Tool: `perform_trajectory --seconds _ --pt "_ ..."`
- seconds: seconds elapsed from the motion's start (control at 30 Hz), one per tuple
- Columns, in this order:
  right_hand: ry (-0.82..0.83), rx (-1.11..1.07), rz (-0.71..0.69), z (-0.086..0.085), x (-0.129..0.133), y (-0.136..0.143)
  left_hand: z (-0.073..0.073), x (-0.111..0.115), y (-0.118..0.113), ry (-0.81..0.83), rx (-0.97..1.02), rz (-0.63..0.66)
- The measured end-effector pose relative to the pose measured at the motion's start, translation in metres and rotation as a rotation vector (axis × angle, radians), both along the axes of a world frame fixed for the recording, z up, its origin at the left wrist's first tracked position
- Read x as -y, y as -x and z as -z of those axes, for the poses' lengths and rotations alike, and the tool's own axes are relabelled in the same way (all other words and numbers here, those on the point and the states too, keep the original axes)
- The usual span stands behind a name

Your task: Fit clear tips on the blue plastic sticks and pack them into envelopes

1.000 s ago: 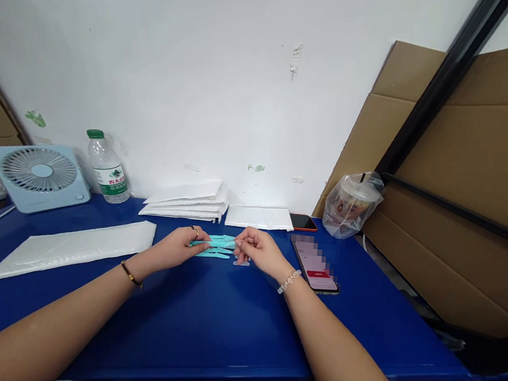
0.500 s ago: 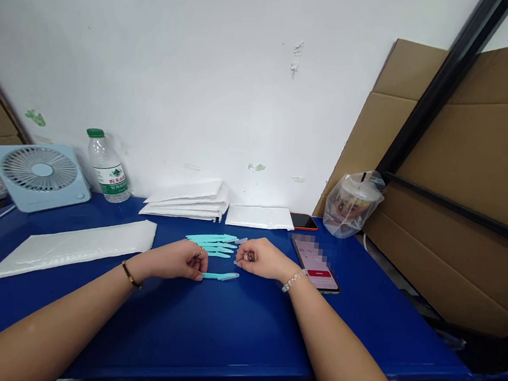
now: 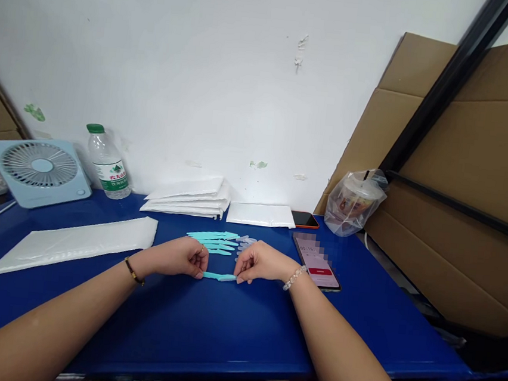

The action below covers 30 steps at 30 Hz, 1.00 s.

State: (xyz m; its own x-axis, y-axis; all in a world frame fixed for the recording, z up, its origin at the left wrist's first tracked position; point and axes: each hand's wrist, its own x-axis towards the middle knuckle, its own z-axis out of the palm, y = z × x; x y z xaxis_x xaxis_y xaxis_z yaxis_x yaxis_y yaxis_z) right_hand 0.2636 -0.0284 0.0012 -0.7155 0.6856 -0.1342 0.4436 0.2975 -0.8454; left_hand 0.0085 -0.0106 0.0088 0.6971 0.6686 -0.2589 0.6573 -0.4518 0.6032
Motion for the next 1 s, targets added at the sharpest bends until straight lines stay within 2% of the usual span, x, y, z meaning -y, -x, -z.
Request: perform_trajectory --seconds 0.13,0.27,0.43,0.53,0.77,1.0 --pt "-0.034 -0.007 -0.019 0.004 -0.002 0.003 0.0 0.0 -0.001 -0.001 -0.023 0.001" --pt "-0.116 0.027 0.017 0.0 -0.003 -0.003 0.001 -0.004 0.002 -0.022 0.006 -0.009" --pt "-0.379 0.154 0.151 -0.005 -0.007 -0.015 0.004 -0.012 0.006 -0.439 -0.07 -0.167" --pt "-0.471 0.242 0.169 -0.003 -0.01 -0.014 0.006 -0.014 0.006 -0.546 -0.128 -0.165" --pt "-0.541 0.271 0.184 0.004 -0.008 -0.003 0.011 -0.015 0.005 -0.508 -0.14 -0.159" --pt "-0.431 0.234 0.257 0.01 -0.01 -0.003 0.012 -0.016 0.004 -0.457 -0.113 -0.174"
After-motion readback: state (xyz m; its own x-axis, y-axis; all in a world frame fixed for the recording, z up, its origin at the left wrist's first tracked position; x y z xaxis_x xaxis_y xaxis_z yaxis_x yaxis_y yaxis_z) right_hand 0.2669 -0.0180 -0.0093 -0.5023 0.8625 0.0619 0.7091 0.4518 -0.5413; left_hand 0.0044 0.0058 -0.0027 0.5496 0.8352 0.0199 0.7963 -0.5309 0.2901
